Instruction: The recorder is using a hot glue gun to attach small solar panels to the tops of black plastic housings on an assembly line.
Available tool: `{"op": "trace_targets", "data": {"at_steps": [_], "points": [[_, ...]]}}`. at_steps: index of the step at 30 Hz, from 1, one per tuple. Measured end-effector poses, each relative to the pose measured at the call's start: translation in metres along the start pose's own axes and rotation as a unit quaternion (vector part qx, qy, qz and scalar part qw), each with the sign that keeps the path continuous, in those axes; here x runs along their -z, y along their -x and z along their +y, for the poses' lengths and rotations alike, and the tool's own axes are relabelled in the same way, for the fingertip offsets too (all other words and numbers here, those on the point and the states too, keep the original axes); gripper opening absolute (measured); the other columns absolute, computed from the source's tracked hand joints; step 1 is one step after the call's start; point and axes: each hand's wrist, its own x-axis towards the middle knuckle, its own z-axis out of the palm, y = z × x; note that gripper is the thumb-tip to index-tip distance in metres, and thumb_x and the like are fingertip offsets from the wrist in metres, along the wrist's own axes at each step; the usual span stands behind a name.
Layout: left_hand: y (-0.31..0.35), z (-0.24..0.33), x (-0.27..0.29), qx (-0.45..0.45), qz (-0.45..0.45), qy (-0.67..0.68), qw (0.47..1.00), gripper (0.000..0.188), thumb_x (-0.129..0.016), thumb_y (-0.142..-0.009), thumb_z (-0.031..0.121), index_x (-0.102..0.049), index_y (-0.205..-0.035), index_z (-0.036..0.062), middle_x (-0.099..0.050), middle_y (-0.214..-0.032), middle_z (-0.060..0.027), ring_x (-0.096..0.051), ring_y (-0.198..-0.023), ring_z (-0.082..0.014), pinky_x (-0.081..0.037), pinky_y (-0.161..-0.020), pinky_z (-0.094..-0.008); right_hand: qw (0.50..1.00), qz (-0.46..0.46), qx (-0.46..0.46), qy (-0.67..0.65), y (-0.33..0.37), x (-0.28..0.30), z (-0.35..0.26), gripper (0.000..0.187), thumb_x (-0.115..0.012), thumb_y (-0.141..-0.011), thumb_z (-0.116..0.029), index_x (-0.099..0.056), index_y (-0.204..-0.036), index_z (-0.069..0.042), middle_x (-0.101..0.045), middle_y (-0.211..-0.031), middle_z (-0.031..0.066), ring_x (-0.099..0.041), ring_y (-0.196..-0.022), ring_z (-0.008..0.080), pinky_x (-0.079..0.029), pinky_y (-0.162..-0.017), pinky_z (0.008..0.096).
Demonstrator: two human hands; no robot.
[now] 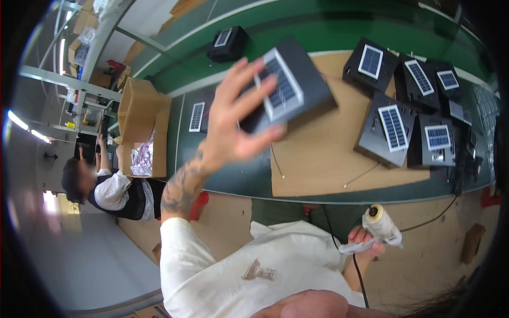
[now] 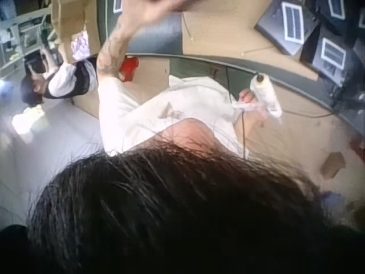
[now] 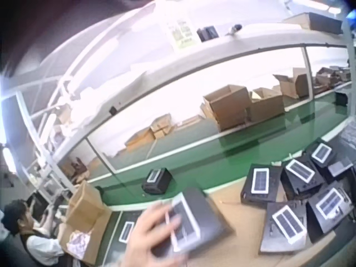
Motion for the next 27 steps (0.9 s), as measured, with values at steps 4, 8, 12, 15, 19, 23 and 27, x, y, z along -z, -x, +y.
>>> {"op": "trace_targets", "data": {"at_steps": [4, 8, 12, 15, 19, 23, 27], "points": [[-0.094, -0.101, -0.075, 0.11, 0.122, -0.014, 0.986, 0.06, -0.075, -0.077, 0.04, -0.062, -0.125, 0.0057, -0.051, -0.136, -0.0221, -0.048, -0.125, -0.0379, -0.04, -0.105, -0.044, 0.998, -0.022, -0.008, 0.052, -0.012, 0.005, -0.004, 0.042, -0.06, -0.072, -0.03, -0.067, -0.092, 0.005, -0.068, -0.094, 0.0256, -0.067, -0.082, 0.0426, -0.051, -0.086, 0.0527], [-0.152, -0.182, -0.167, 0.252, 0.051, -0.086, 0.962, 0.064, -0.067, -0.076, 0.057, -0.062, -0.124, 0.0151, -0.047, -0.142, -0.0137, -0.044, -0.127, -0.0378, -0.035, -0.103, -0.0593, 0.989, 0.056, -0.092, 0.099, -0.023, -0.005, -0.022, 0.043, -0.066, -0.07, -0.028, -0.066, -0.091, 0.009, -0.068, -0.087, 0.0264, -0.067, -0.082, 0.0433, -0.054, -0.079, 0.0533], [-0.163, -0.203, -0.206, 0.318, -0.099, -0.098, 0.938, 0.08, -0.061, -0.078, 0.065, -0.044, -0.143, 0.021, -0.036, -0.149, -0.014, -0.026, -0.139, -0.0416, -0.02, -0.104, -0.0712, 0.97, 0.098, -0.135, 0.174, -0.015, 0.01, -0.039, 0.056, -0.067, -0.07, -0.029, -0.058, -0.106, 0.013, -0.067, -0.086, 0.0252, -0.066, -0.085, 0.0418, -0.053, -0.082, 0.0526], [-0.159, -0.224, -0.182, 0.234, -0.04, -0.055, 0.97, 0.082, -0.057, -0.08, 0.069, -0.044, -0.142, 0.0168, -0.033, -0.151, -0.0157, -0.024, -0.14, -0.0424, -0.019, -0.105, -0.0718, 0.969, 0.067, -0.151, 0.182, -0.018, 0.015, -0.04, 0.057, -0.064, -0.074, -0.032, -0.059, -0.111, 0.011, -0.067, -0.089, 0.0233, -0.062, -0.096, 0.0418, -0.051, -0.088, 0.0497], [-0.11, -0.312, -0.093, 0.326, 0.028, -0.199, 0.924, 0.103, -0.055, -0.077, 0.075, -0.03, -0.148, 0.0058, -0.033, -0.149, -0.0259, -0.039, -0.131, -0.0481, -0.031, -0.11, -0.0533, 0.985, 0.079, -0.1, 0.12, -0.035, 0.014, -0.022, 0.051, -0.066, -0.071, -0.031, -0.061, -0.1, 0.011, -0.067, -0.086, 0.0247, -0.065, -0.087, 0.0418, -0.053, -0.081, 0.0515], [-0.048, -0.36, -0.065, 0.443, -0.101, -0.253, 0.854, 0.121, -0.063, -0.069, 0.075, -0.01, -0.154, 0.0069, -0.043, -0.14, -0.0305, -0.046, -0.125, -0.049, -0.035, -0.108, -0.0497, 0.993, 0.083, -0.028, 0.074, -0.027, 0.018, -0.011, 0.046, -0.068, -0.069, -0.03, -0.064, -0.09, 0.011, -0.068, -0.083, 0.0261, -0.067, -0.079, 0.0418, -0.055, -0.075, 0.0534], [-0.047, -0.346, -0.072, 0.446, -0.144, -0.145, 0.871, 0.12, -0.067, -0.068, 0.069, -0.017, -0.151, -0.0019, -0.052, -0.13, -0.0322, -0.051, -0.123, -0.0432, -0.037, -0.105, -0.0496, 0.988, 0.118, -0.019, 0.101, -0.03, -0.005, 0.004, 0.039, -0.06, -0.072, -0.035, -0.066, -0.081, 0.002, -0.068, -0.083, 0.0226, -0.063, -0.083, 0.0429, -0.054, -0.074, 0.0494]]}}
